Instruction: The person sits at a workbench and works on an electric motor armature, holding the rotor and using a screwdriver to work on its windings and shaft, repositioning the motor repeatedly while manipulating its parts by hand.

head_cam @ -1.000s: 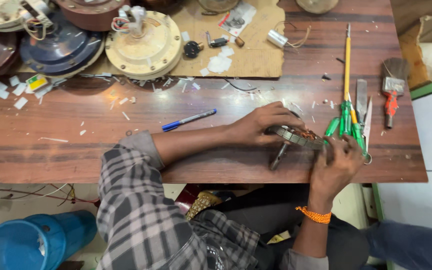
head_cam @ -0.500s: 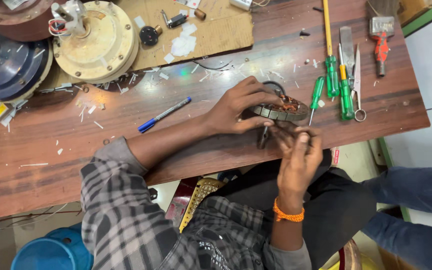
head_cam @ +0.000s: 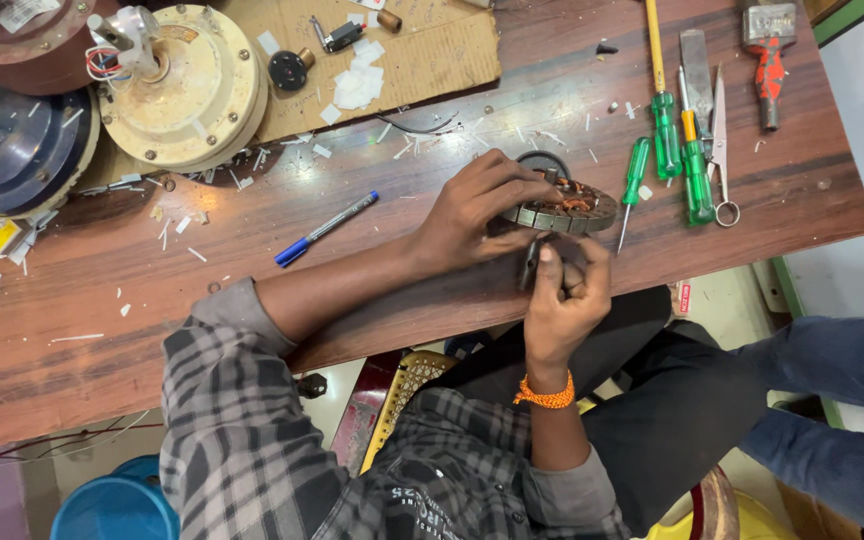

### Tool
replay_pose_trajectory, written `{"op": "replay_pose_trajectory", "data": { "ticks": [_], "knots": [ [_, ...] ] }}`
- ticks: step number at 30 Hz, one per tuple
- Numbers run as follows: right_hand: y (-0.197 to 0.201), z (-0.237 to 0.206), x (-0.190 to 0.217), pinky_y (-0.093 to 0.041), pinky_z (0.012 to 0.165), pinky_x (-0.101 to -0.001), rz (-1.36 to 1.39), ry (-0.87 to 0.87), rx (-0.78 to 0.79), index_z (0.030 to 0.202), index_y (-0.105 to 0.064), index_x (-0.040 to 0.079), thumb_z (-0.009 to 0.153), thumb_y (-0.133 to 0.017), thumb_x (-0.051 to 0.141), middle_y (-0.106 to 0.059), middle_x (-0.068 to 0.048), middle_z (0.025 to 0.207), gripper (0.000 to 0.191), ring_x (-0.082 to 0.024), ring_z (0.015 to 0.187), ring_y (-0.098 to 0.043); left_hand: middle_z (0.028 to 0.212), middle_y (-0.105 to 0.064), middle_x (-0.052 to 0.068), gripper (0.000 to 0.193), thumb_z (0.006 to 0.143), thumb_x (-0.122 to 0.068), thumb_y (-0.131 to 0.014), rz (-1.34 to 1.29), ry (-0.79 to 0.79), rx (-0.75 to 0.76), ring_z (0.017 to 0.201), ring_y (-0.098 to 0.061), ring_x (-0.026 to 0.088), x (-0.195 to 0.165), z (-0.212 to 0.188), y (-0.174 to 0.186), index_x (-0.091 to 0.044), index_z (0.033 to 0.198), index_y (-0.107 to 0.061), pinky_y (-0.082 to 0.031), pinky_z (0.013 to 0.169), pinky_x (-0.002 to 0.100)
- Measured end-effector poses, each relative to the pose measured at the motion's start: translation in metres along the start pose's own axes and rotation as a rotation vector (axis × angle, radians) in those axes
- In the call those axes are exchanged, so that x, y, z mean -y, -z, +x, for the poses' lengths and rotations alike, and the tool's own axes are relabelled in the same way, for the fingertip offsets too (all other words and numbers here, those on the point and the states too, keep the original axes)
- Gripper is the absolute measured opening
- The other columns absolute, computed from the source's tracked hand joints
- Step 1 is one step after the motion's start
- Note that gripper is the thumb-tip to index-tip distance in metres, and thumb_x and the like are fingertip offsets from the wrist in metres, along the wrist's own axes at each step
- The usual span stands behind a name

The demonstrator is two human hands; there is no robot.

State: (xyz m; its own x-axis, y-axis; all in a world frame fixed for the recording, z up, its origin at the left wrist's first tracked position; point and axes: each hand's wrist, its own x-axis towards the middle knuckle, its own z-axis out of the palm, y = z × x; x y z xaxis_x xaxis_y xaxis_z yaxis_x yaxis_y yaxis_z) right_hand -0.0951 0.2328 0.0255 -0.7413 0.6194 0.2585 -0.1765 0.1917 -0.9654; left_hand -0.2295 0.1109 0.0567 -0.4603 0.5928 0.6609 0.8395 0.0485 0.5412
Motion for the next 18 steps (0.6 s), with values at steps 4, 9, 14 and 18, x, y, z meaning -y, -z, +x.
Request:
{"op": "replay_pose_trajectory", "data": {
  "ticks": [4,9,14,18],
  "knots": [
    [-0.005,-0.003,0.002,-0.03,0.057,-0.0238,-0.199,0.037,-0.049,0.122,-0.069,-0.001,0.103,-0.073,0.0,-0.048,-0.001,0.072,0.02,-0.004,0.062,-0.035,0.118,-0.067,0.011,0.054,0.08,-0.019,-0.089,0.017,-0.027,0.008,0.106,-0.063,0.029,0.007,-0.002,-0.003,-0.007,0.127,-0.066,-0.056,0.091,0.04],
    [-0.004,0.001,0.004,-0.056,0.071,-0.0326,-0.377,0.359,-0.041,0.126,-0.069,-0.003,0.102,-0.071,-0.003,-0.076,-0.017,0.105,0.024,-0.02,0.08,-0.073,0.124,-0.065,0.009,0.061,0.087,-0.024,-0.087,-0.093,-0.116,0.035,0.109,-0.062,0.027,0.018,-0.001,0.003,-0.013,0.139,-0.055,-0.054,0.094,0.039],
    [0.004,0.002,0.001,-0.056,0.068,-0.0371,-0.484,0.351,-0.029,0.115,-0.072,-0.004,0.097,-0.073,-0.003,-0.074,-0.021,0.094,0.018,-0.03,0.076,-0.075,0.133,-0.061,0.005,0.053,0.096,-0.018,-0.072,0.453,-0.399,0.166,0.108,-0.061,0.021,0.018,-0.002,0.018,-0.044,0.142,-0.062,-0.053,0.091,0.034],
    [0.012,-0.001,0.002,-0.056,0.066,-0.0362,-0.455,0.343,0.01,0.111,-0.074,-0.005,0.094,-0.074,-0.001,-0.074,-0.022,0.093,0.017,-0.029,0.073,-0.074,0.137,-0.057,-0.002,0.032,0.106,-0.027,-0.071,0.688,-0.609,0.001,0.12,-0.054,0.017,0.017,-0.003,0.02,-0.039,0.136,-0.07,-0.048,0.1,0.033]
  ]
}}
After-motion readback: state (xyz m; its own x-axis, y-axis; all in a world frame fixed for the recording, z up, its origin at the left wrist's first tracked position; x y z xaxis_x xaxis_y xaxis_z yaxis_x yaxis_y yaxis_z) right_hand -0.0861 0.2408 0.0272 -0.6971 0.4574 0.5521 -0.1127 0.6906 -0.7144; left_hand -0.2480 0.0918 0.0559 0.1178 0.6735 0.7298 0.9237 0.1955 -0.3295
